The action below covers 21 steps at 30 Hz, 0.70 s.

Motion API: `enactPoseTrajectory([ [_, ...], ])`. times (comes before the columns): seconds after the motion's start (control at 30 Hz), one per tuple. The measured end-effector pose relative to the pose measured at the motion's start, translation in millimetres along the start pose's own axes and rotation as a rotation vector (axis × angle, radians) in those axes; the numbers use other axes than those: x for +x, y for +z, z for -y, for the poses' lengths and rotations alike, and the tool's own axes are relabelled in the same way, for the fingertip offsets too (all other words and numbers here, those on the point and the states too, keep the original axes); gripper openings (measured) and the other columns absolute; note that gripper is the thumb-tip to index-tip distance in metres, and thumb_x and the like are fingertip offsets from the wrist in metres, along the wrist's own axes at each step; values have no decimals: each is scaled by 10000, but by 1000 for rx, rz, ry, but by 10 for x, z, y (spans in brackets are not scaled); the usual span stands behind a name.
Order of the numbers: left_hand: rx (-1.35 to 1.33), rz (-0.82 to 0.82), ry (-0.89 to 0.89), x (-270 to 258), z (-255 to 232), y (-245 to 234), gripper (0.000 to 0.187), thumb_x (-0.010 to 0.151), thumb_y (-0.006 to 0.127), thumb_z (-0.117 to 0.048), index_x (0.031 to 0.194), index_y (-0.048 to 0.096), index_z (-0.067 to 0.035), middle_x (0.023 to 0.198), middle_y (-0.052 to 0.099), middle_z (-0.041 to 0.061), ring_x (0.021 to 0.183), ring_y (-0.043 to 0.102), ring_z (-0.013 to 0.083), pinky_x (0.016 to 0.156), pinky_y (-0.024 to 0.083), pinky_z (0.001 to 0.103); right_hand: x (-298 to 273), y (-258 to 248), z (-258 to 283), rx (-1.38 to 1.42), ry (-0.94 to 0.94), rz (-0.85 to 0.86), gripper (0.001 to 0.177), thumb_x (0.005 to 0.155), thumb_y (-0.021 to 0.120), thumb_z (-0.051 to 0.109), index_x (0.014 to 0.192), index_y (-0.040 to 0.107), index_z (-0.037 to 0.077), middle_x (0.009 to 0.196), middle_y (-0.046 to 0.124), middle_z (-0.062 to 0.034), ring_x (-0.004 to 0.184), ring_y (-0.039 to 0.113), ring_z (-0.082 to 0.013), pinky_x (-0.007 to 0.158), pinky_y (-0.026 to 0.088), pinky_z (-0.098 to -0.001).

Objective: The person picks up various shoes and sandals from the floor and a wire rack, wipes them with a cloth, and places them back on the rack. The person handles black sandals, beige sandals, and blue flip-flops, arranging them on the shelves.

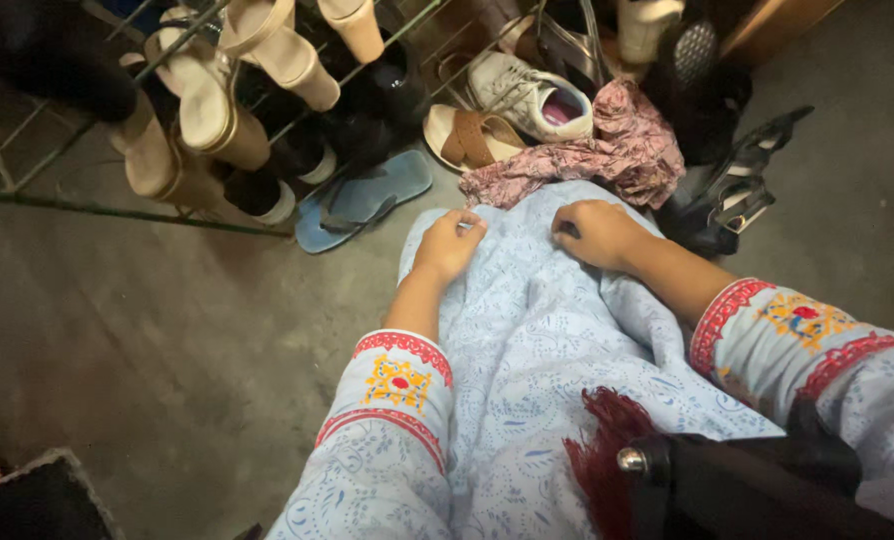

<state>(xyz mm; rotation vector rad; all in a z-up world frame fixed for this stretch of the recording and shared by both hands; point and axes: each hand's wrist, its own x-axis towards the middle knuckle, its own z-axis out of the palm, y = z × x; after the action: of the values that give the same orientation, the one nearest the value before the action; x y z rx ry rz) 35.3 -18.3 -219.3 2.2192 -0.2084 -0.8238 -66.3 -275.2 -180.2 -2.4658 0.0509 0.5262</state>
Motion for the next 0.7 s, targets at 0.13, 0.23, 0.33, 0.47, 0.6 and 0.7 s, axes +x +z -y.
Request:
enactPoseTrajectory([
  [0.13,13,5,1,73,-139,20,402,867,695,-448,1117,734,-135,1026,755,127,995,716,286,887,542,389,63,-46,-130,145,0,-74,238,834,697,226,992,759,59,955,752,-188,917,718,-358,855,555,-443],
  [0.23,16,6,-17,158,-242,40,397,869,692,-443,1127,738,-145,1016,758,127,984,720,284,881,545,392,100,-59,-206,190,37,-67,219,849,681,202,991,756,53,954,753,-186,910,727,-346,852,558,-430],
  [0.33,7,0,30,291,-389,93,379,881,692,-413,1125,739,-128,1022,754,122,983,720,274,868,546,384,153,-127,-255,196,47,-48,225,854,683,204,1004,751,51,963,752,-187,912,729,-348,848,558,-429],
  [0.47,-55,65,-51,476,-546,191,370,871,671,-364,1156,706,-130,1040,754,92,938,745,232,820,570,350,204,-229,-316,227,102,-8,234,868,680,211,1026,737,49,975,755,-187,922,732,-349,859,557,-432],
  [0.6,-104,99,8,666,-646,333,359,895,672,-361,1145,706,-106,1015,757,94,932,731,224,815,570,346,241,-311,-518,174,120,-84,247,878,654,218,1041,733,49,1023,758,-180,970,728,-349,894,551,-456],
  [0.7,-91,69,136,803,-744,488,348,906,685,-364,1114,724,-87,1010,770,94,951,729,222,855,565,349,217,-281,-821,17,288,-189,269,896,635,242,1065,757,72,1081,725,-220,1018,682,-410,925,522,-504],
])
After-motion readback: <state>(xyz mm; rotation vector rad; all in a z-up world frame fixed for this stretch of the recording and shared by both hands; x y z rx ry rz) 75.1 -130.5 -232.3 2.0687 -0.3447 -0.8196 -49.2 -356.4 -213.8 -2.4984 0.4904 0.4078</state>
